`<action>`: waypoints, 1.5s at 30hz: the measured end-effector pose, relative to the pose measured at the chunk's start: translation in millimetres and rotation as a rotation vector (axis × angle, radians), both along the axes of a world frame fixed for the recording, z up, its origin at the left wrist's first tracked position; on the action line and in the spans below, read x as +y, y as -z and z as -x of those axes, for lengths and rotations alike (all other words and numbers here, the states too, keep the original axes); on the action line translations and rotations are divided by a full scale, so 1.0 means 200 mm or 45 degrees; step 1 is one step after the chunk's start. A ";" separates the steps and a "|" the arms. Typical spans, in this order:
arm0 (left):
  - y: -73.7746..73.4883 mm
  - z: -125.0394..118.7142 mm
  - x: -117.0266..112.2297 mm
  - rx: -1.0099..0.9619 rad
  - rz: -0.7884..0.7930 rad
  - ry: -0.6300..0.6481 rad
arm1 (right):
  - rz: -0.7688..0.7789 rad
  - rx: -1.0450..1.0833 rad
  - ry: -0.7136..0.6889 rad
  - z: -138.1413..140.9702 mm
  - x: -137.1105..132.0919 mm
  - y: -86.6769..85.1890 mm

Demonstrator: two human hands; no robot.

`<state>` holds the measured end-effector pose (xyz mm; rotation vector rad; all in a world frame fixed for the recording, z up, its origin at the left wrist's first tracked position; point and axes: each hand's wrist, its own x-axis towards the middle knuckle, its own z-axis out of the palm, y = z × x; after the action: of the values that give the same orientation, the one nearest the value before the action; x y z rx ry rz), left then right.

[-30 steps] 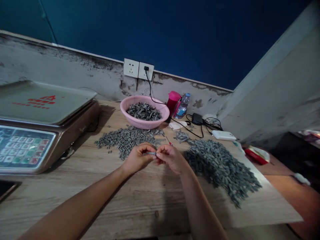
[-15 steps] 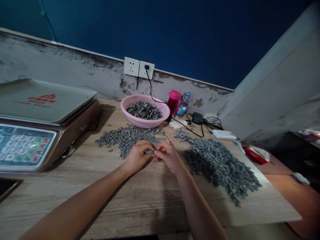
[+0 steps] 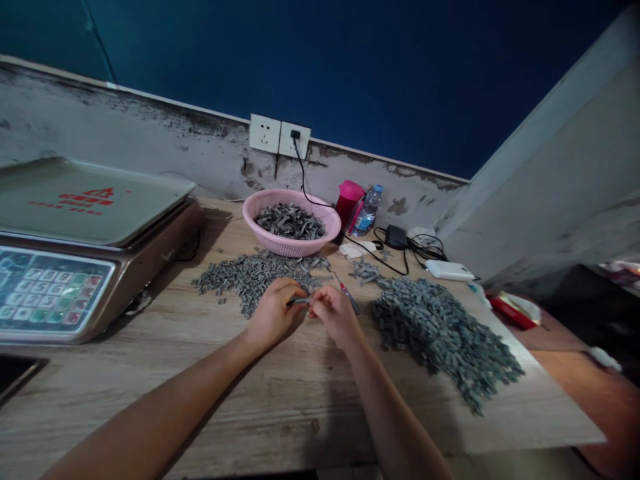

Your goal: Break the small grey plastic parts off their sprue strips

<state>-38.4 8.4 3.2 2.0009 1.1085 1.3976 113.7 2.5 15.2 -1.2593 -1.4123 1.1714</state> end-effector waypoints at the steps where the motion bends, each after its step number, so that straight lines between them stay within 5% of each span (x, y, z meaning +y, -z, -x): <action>1: 0.00 0.00 0.00 -0.102 0.118 0.026 | 0.000 0.042 0.005 0.00 0.00 0.00; 7: -0.03 -0.05 -0.02 -1.070 0.963 0.419 | -0.123 0.086 -0.007 0.01 0.01 -0.01; 14: -0.03 -0.03 -0.02 -1.314 1.167 0.616 | -0.201 0.009 -0.160 -0.05 0.00 -0.03; 21: -0.03 -0.05 -0.02 -1.129 1.044 0.563 | -0.199 -0.063 -0.025 -0.07 0.00 -0.06; 30: -0.01 -0.06 -0.01 -0.896 0.785 0.290 | -0.336 -0.198 0.030 -0.05 -0.01 -0.07; 39: 0.04 -0.06 -0.02 -0.436 0.441 0.123 | -0.395 -0.339 -0.007 -0.03 0.00 -0.03; 45: 0.04 -0.05 -0.02 -0.353 0.434 0.143 | -0.395 -0.414 -0.067 -0.05 0.01 0.00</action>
<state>-27.6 3.4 -4.8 1.5530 1.0136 1.2824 123.8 4.3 15.6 -1.2313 -1.7967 0.7630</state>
